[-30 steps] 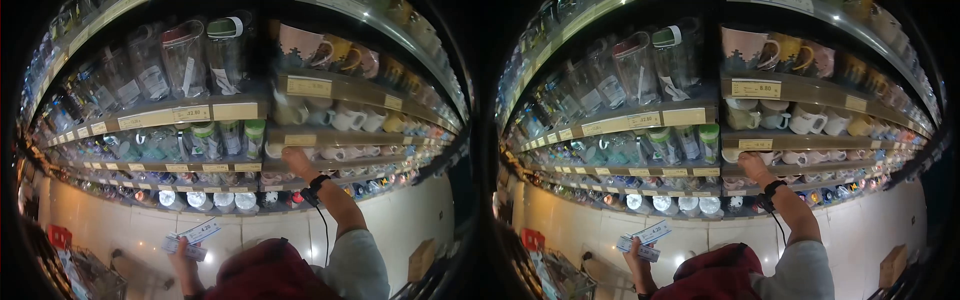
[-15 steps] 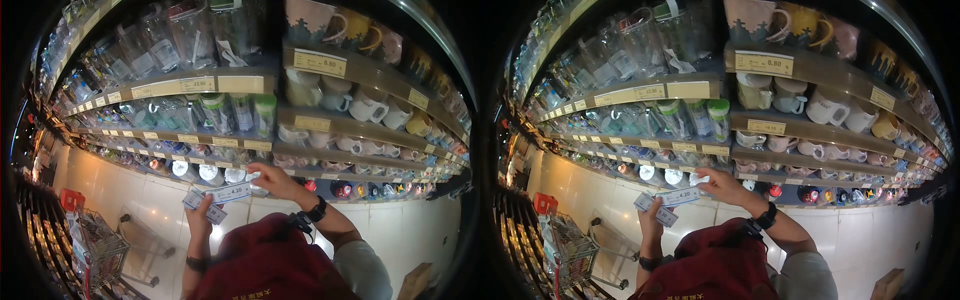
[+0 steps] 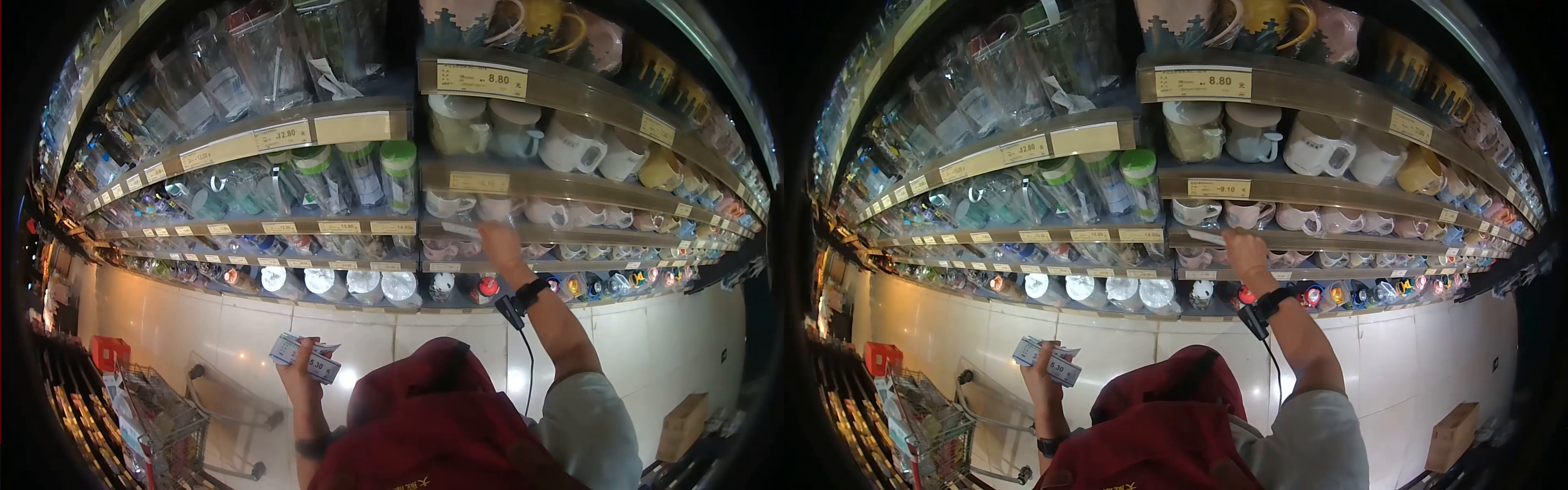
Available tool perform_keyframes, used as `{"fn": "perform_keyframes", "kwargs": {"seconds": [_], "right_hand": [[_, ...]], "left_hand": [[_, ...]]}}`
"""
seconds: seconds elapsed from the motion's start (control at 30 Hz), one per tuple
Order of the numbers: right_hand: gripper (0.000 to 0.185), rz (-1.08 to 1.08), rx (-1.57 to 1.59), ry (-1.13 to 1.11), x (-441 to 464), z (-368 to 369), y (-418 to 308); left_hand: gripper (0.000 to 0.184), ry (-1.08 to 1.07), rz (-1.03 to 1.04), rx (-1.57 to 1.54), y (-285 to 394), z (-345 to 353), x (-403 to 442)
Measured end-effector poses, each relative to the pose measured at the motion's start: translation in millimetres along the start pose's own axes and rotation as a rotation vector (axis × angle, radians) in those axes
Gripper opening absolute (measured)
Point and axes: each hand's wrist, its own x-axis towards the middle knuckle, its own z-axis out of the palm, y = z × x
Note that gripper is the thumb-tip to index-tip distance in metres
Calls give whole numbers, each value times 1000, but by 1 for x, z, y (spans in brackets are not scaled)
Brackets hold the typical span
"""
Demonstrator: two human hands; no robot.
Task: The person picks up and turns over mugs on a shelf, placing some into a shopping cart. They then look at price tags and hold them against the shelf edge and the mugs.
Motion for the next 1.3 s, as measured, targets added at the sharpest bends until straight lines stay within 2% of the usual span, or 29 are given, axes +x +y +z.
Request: {"fn": "perform_keyframes", "kwargs": {"seconds": [0.63,0.9,1.13,1.2,1.3], "right_hand": [[7,-65,-16,34,10,6,5],[12,-94,-91,-143,22,15,-7],[12,-111,-121,-2,13,39,8],[15,-59,-3,83,10,39,4],[18,-162,-46,-27,4,46,-4]], "left_hand": [[18,59,16,-14,0,-8,-10],[18,21,12,4,-1,-10,-13],[17,100,36,-12,-4,-19,-20],[17,95,31,-13,-4,-20,-22],[16,106,13,-2,-1,-17,-24]]}}
